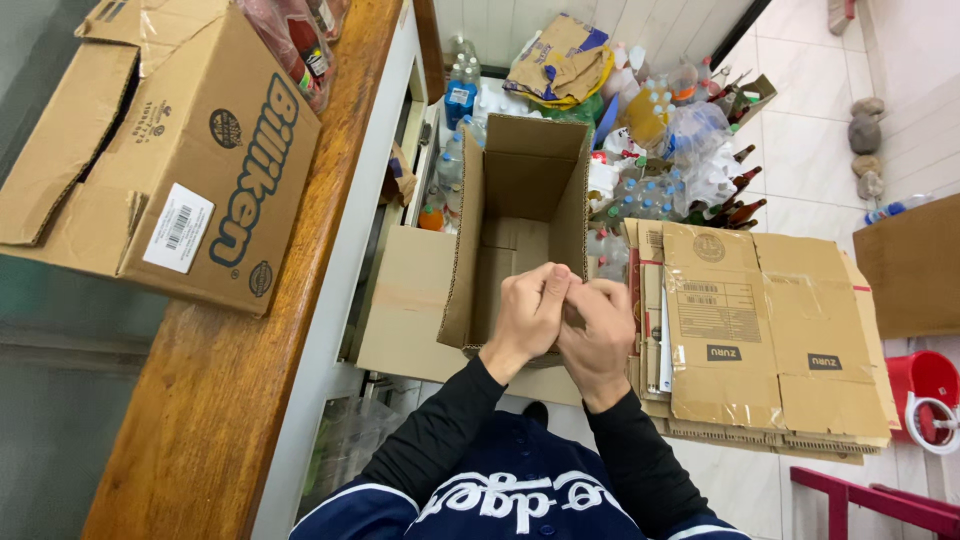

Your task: The person unfolds several cardboard boxes by hand, flattening them one by one.

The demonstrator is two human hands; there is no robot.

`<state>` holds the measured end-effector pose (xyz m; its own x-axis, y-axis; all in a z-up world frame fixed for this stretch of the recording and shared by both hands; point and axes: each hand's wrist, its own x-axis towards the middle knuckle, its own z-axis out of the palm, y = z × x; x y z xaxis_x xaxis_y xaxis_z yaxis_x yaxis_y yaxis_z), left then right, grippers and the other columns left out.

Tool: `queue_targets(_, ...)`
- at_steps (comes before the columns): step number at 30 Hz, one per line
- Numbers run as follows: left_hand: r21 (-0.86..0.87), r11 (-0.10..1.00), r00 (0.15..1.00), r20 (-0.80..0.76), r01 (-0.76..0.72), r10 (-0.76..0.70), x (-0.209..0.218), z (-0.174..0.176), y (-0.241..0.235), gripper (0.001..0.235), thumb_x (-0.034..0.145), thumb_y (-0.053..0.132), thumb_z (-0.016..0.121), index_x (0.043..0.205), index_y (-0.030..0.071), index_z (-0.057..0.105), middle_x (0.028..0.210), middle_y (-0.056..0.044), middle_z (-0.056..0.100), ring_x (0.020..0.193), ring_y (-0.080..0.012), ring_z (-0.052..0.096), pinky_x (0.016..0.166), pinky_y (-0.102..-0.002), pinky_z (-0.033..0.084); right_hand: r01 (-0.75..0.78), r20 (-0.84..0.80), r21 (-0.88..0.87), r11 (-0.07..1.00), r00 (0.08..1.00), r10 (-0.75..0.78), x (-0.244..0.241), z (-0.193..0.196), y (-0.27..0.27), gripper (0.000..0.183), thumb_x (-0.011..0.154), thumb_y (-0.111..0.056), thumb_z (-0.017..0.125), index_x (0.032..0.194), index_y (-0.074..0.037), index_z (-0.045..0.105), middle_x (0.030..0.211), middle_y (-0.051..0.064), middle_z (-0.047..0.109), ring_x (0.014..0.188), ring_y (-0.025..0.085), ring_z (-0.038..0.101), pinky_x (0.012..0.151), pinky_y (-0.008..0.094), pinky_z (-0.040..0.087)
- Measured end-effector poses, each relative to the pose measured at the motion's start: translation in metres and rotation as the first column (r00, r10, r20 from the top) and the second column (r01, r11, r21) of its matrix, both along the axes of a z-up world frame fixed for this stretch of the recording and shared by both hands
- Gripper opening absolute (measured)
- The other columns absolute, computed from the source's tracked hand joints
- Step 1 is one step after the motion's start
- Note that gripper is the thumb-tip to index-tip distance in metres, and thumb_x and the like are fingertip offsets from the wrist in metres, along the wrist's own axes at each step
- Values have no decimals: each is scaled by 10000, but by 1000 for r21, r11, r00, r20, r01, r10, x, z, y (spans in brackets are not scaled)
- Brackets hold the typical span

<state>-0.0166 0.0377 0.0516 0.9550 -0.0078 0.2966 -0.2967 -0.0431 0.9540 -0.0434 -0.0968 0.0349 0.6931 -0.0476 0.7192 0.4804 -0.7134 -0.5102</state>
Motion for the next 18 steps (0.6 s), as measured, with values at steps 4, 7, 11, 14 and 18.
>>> queue_targets(4, 249, 962, 987, -141, 113, -79, 2, -4, 16, 678, 1269, 499, 456, 759, 156, 744, 727, -97, 793, 825, -409, 815, 723, -474, 626, 27, -16, -89, 996, 999, -29, 2, -2, -1, 223, 891, -24, 959, 862, -202, 827, 841, -5, 577, 771, 239, 625, 748, 356, 546)
queue_targets(7, 317, 934, 971, -216, 166, -100, 2, 6, 25, 714, 1259, 536, 402, 783, 134, 751, 800, -162, 816, 957, -514, 812, 776, -589, 613, -46, -193, 42, 998, 980, 53, 1, -8, 3, 235, 906, -17, 935, 873, -208, 802, 639, -33, 500, 604, 214, 589, 680, 334, 531)
queue_targets(11, 418, 899, 988, -129, 130, -83, -4, 41, 44, 613, 1257, 526, 346, 905, 120, 639, 865, -226, 749, 920, -562, 775, 762, -625, 602, -102, -361, 150, 983, 920, 151, 1, 17, 14, 264, 920, 9, 893, 1109, -167, 838, 787, 26, 755, 765, 199, 775, 759, 366, 612)
queue_targets(14, 401, 916, 1000, -25, 9, 1, 6, 16, 47, 594, 1264, 553, 371, 935, 106, 582, 798, -241, 674, 865, -564, 760, 720, -645, 580, -240, -423, 334, 912, 826, 373, -6, 53, 24, 563, 952, 156, 789, 1487, -12, 739, 1119, 171, 874, 963, 264, 822, 927, 460, 668)
queue_targets(18, 445, 895, 997, 72, -25, -8, 7, 26, 69, 562, 1280, 520, 360, 987, 103, 597, 761, -236, 716, 816, -530, 791, 702, -641, 606, -294, -429, 374, 880, 786, 445, -3, 47, 30, 623, 936, 118, 840, 1535, 14, 707, 1162, 166, 885, 1030, 251, 832, 978, 449, 663)
